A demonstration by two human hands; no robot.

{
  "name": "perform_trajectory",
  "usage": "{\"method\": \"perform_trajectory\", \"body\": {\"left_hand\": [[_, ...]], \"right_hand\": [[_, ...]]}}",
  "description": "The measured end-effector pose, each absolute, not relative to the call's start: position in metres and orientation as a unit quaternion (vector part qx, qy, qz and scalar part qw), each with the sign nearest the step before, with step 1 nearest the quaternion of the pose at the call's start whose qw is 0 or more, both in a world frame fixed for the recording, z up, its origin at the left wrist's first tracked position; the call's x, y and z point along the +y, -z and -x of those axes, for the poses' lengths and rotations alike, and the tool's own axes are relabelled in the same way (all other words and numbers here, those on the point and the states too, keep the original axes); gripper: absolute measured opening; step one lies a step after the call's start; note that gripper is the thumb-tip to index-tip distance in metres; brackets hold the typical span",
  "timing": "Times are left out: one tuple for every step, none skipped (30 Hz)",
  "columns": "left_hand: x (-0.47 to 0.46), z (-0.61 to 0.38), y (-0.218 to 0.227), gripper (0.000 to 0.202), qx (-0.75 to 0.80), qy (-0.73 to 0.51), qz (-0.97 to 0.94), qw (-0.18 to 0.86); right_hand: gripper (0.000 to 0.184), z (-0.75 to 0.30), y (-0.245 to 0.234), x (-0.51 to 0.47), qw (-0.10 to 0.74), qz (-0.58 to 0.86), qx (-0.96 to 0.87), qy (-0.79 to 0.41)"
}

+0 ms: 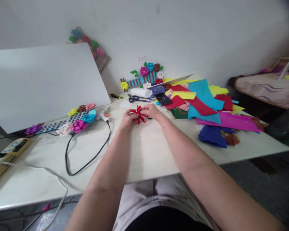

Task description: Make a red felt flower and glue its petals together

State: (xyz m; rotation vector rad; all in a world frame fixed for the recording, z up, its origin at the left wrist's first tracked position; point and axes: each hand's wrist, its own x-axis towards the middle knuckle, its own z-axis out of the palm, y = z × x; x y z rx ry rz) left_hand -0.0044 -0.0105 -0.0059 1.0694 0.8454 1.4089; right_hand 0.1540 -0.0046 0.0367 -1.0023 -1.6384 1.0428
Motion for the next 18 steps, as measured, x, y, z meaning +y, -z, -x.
{"method": "perform_trajectory", "body": {"left_hand": [[-0.0105,0.0046,0.0060,0.042,0.357,-0.598,-0.451,0.558],[-0.0107,0.0047,0.0060,0.042,0.356,-0.599,-0.449,0.560],[-0.0111,0.0048,0.0058,0.042,0.355,-0.599,-0.448,0.561],[-0.0115,0.0049,0.0056,0.042,0.354,-0.599,-0.447,0.562],[-0.0119,0.0049,0.0053,0.041,0.353,-0.599,-0.447,0.563],[-0.0124,0.0050,0.0051,0.041,0.352,-0.598,-0.447,0.564],[-0.0128,0.0050,0.0048,0.040,0.351,-0.597,-0.448,0.565],[-0.0131,0.0050,0.0046,0.040,0.349,-0.597,-0.449,0.566],[-0.0134,0.0050,0.0044,0.040,0.347,-0.597,-0.450,0.567],[-0.0136,0.0050,0.0042,0.040,0.346,-0.596,-0.450,0.567],[-0.0138,0.0050,0.0040,0.040,0.344,-0.596,-0.451,0.568],[-0.0140,0.0051,0.0039,0.040,0.342,-0.596,-0.452,0.569],[-0.0141,0.0051,0.0037,0.040,0.341,-0.596,-0.452,0.569],[-0.0143,0.0051,0.0036,0.039,0.341,-0.595,-0.452,0.570],[-0.0145,0.0052,0.0035,0.039,0.341,-0.595,-0.452,0.571],[-0.0147,0.0054,0.0035,0.039,0.341,-0.594,-0.451,0.572],[-0.0149,0.0055,0.0034,0.040,0.340,-0.594,-0.450,0.573],[-0.0150,0.0057,0.0034,0.040,0.340,-0.594,-0.450,0.574]], "right_hand": [[0.015,-0.1541,-0.0363,-0.0038,0.460,0.402,-0.671,-0.420],[0.014,-0.1543,-0.0360,-0.0033,0.459,0.397,-0.676,-0.417],[0.014,-0.1545,-0.0357,-0.0030,0.458,0.394,-0.680,-0.415],[0.014,-0.1546,-0.0356,-0.0028,0.456,0.392,-0.683,-0.414],[0.014,-0.1547,-0.0356,-0.0028,0.455,0.392,-0.685,-0.412],[0.015,-0.1547,-0.0356,-0.0029,0.454,0.393,-0.686,-0.411],[0.016,-0.1547,-0.0357,-0.0030,0.454,0.394,-0.687,-0.410],[0.016,-0.1547,-0.0357,-0.0031,0.454,0.395,-0.687,-0.408],[0.016,-0.1547,-0.0356,-0.0032,0.454,0.396,-0.687,-0.407],[0.017,-0.1548,-0.0354,-0.0032,0.454,0.397,-0.687,-0.406],[0.017,-0.1549,-0.0352,-0.0031,0.455,0.397,-0.687,-0.405],[0.017,-0.1550,-0.0348,-0.0029,0.454,0.396,-0.687,-0.406],[0.017,-0.1552,-0.0345,-0.0027,0.453,0.394,-0.689,-0.406],[0.017,-0.1555,-0.0341,-0.0024,0.452,0.393,-0.690,-0.407],[0.016,-0.1557,-0.0336,-0.0021,0.452,0.391,-0.691,-0.408],[0.016,-0.1559,-0.0332,-0.0017,0.452,0.389,-0.691,-0.408],[0.015,-0.1561,-0.0327,-0.0012,0.453,0.389,-0.690,-0.409],[0.015,-0.1562,-0.0321,-0.0007,0.454,0.388,-0.689,-0.411]]}}
